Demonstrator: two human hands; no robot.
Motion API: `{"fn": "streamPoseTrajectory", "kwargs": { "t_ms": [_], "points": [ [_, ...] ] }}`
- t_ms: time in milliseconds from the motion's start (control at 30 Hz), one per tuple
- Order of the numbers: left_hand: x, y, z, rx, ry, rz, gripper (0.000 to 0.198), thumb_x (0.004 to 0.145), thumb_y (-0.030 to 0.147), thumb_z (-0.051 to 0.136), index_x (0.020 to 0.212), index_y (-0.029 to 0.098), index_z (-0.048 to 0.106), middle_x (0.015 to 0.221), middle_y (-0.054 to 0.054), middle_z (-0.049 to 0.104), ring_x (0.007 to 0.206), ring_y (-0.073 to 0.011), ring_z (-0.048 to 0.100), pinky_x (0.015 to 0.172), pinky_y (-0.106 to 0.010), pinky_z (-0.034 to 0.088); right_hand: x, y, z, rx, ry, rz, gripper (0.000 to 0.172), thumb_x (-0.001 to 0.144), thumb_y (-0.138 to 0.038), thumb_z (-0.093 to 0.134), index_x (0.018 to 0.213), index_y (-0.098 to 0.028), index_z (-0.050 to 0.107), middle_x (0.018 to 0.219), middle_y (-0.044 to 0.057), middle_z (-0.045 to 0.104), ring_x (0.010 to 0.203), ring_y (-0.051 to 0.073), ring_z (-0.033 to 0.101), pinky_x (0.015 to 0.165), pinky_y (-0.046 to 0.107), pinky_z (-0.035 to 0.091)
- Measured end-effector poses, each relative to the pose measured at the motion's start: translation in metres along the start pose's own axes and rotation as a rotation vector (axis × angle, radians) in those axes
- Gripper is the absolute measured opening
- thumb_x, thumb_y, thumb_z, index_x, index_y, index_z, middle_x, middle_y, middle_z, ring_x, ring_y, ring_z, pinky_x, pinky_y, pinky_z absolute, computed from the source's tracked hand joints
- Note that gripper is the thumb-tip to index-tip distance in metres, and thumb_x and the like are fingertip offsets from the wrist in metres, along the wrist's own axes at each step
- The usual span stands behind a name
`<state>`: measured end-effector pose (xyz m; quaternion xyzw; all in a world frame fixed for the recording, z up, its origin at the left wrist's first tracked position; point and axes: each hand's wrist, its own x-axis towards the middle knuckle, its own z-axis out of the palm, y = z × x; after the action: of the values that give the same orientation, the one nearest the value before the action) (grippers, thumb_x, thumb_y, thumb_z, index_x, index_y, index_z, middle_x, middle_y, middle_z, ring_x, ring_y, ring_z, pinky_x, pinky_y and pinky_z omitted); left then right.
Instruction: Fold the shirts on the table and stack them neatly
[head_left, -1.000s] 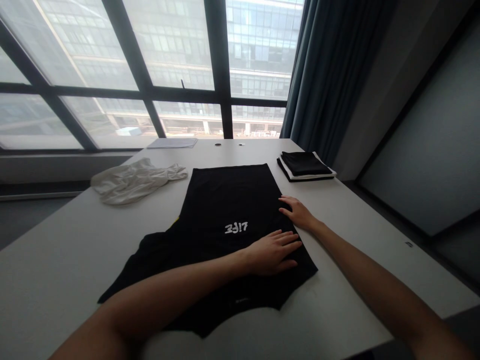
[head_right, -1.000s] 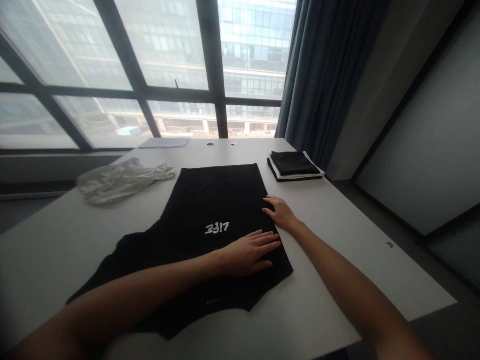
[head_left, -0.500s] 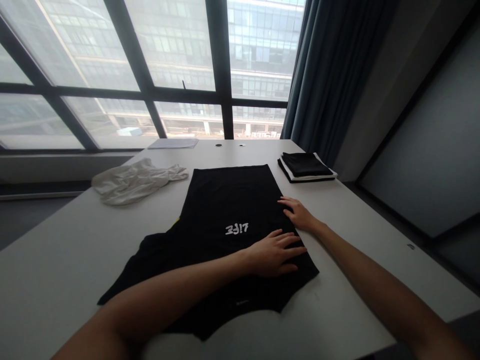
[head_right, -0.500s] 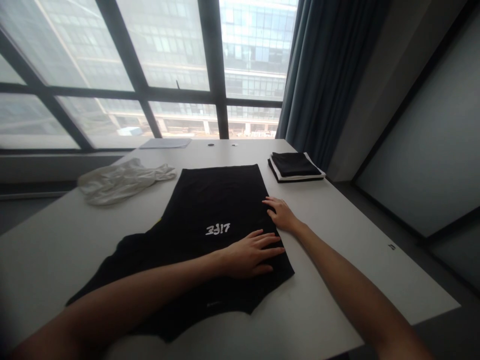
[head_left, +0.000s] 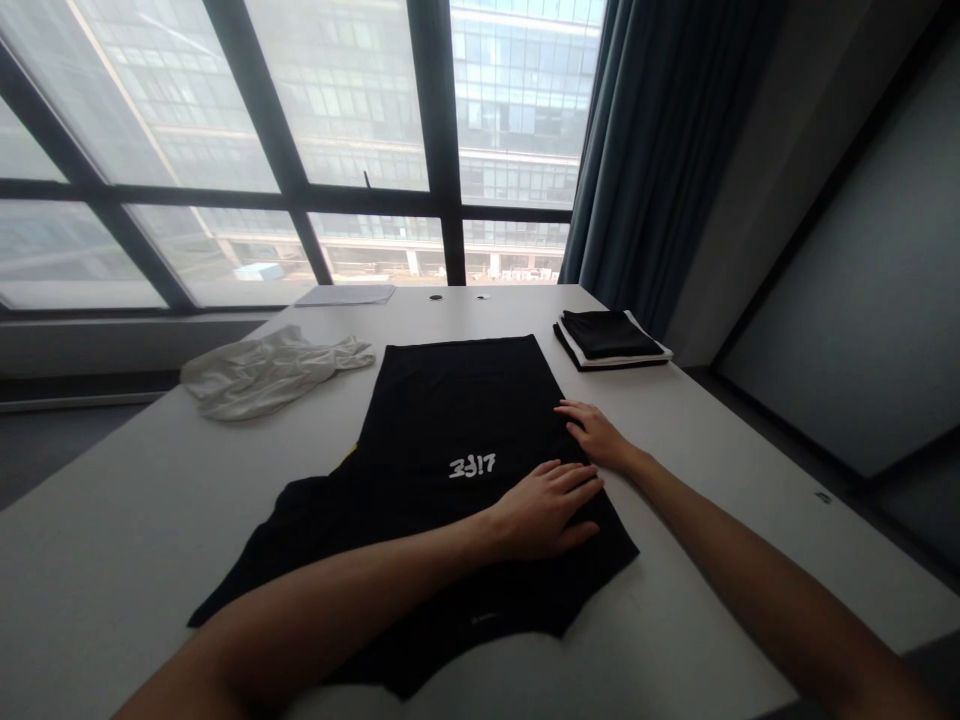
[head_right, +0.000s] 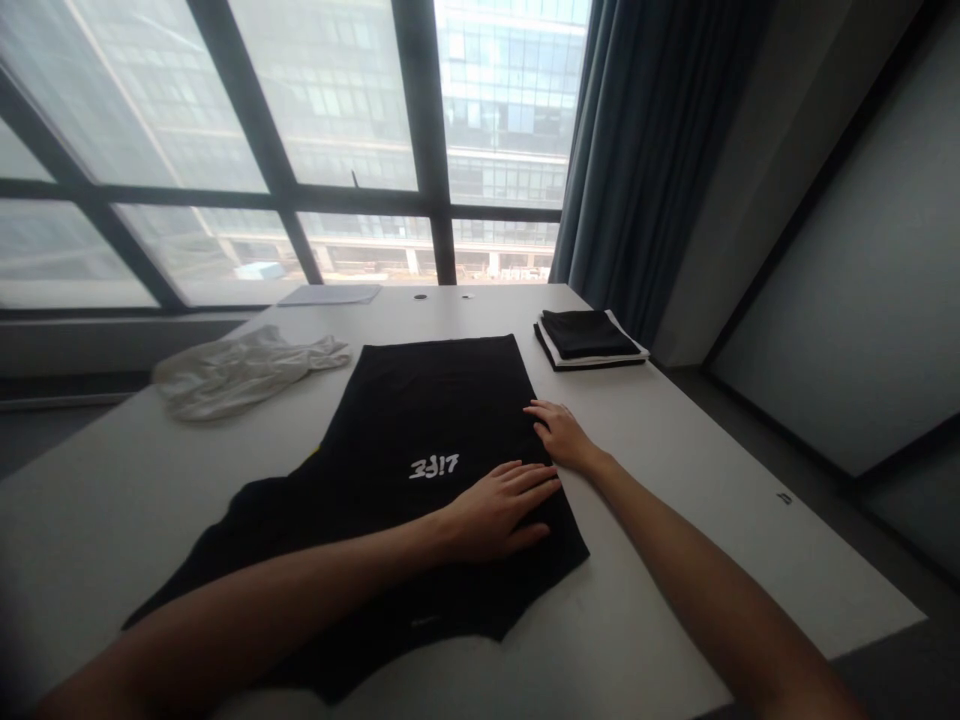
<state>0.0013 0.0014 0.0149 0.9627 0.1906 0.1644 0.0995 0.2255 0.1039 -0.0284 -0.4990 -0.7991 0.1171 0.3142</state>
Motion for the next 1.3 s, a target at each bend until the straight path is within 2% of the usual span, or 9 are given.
{"fn": "streamPoseTrajectory", "kwargs": {
  "t_ms": [133,300,400,567,633,833,1033,1233,1300],
  "points": [
    [-0.001,-0.007,0.007,0.043,0.016,-0.117,0.056,0.105,0.051,0.038,0.148,0.017,0.047,0.157,-0.014,0.045,0.149,-0.0276,0.034,0.123,-0.049,0.024,0.001,-0.001,-0.003,0.132,0.085,-0.017,0.038,0.095,-0.022,0.044,0.124,-0.023,0.069,0.138,0.008,0.062,0.132,0.023,0.054,0.117,0.045,0.038],
    [-0.002,-0.011,0.011,0.079,-0.029,-0.126,0.058,0.104,0.054,0.039,0.148,0.017,0.047,0.159,-0.015,0.042,0.149,-0.0301,0.034,0.121,-0.053,0.026,0.001,-0.008,-0.010,0.164,0.272,-0.015,0.039,0.096,-0.022,0.038,0.120,-0.022,0.069,0.125,0.008,0.068,0.124,0.022,0.060,0.113,0.042,0.043],
    [-0.002,-0.010,0.012,0.093,-0.006,-0.140,0.055,0.104,0.052,0.039,0.147,0.018,0.048,0.158,-0.014,0.044,0.149,-0.0292,0.035,0.121,-0.051,0.028,-0.001,-0.010,-0.009,0.127,0.223,-0.044,0.038,0.099,-0.028,0.041,0.126,-0.023,0.067,0.130,0.009,0.066,0.128,0.023,0.057,0.114,0.043,0.041],
    [-0.001,-0.009,0.014,0.114,0.033,-0.191,0.057,0.104,0.051,0.039,0.147,0.015,0.048,0.155,-0.016,0.046,0.148,-0.0291,0.037,0.120,-0.047,0.030,-0.005,-0.007,0.001,-0.072,-0.048,-0.031,0.041,0.095,-0.032,0.053,0.134,-0.024,0.063,0.151,0.011,0.051,0.144,0.030,0.041,0.119,0.056,0.030],
    [-0.002,-0.009,0.014,0.114,0.042,-0.201,0.056,0.105,0.051,0.038,0.146,0.015,0.049,0.155,-0.016,0.047,0.147,-0.0291,0.039,0.120,-0.047,0.031,-0.005,-0.007,0.001,-0.099,-0.084,-0.013,0.041,0.095,-0.031,0.052,0.134,-0.025,0.064,0.153,0.010,0.050,0.145,0.031,0.040,0.120,0.058,0.029],
    [-0.002,-0.010,0.012,0.066,0.012,-0.134,0.058,0.105,0.051,0.038,0.150,0.016,0.044,0.158,-0.015,0.042,0.150,-0.0270,0.032,0.122,-0.046,0.026,-0.004,-0.016,-0.007,0.061,0.168,-0.045,0.043,0.102,-0.028,0.035,0.135,-0.022,0.063,0.141,0.009,0.061,0.137,0.021,0.051,0.119,0.045,0.036],
    [0.000,-0.009,0.013,0.074,-0.008,-0.079,0.051,0.105,0.049,0.040,0.144,0.018,0.053,0.156,-0.015,0.045,0.147,-0.0278,0.040,0.122,-0.048,0.028,-0.006,-0.014,0.000,-0.110,-0.032,0.035,0.043,0.095,-0.029,0.052,0.137,-0.025,0.061,0.155,0.010,0.048,0.148,0.032,0.035,0.119,0.062,0.026],
    [0.000,-0.006,0.008,0.000,-0.024,0.025,0.050,0.105,0.046,0.043,0.147,0.019,0.051,0.157,-0.011,0.044,0.149,-0.0255,0.035,0.123,-0.044,0.028,-0.003,-0.017,-0.009,-0.020,0.218,-0.020,0.046,0.102,-0.034,0.038,0.143,-0.023,0.056,0.147,0.010,0.055,0.142,0.024,0.045,0.121,0.047,0.032],
    [0.000,-0.005,0.007,-0.011,-0.057,0.051,0.051,0.104,0.046,0.044,0.147,0.019,0.051,0.158,-0.012,0.044,0.149,-0.0265,0.035,0.123,-0.045,0.029,-0.004,-0.018,-0.008,-0.024,0.187,-0.031,0.047,0.102,-0.035,0.040,0.146,-0.025,0.053,0.153,0.009,0.050,0.146,0.024,0.040,0.122,0.048,0.030]
  ]
}}
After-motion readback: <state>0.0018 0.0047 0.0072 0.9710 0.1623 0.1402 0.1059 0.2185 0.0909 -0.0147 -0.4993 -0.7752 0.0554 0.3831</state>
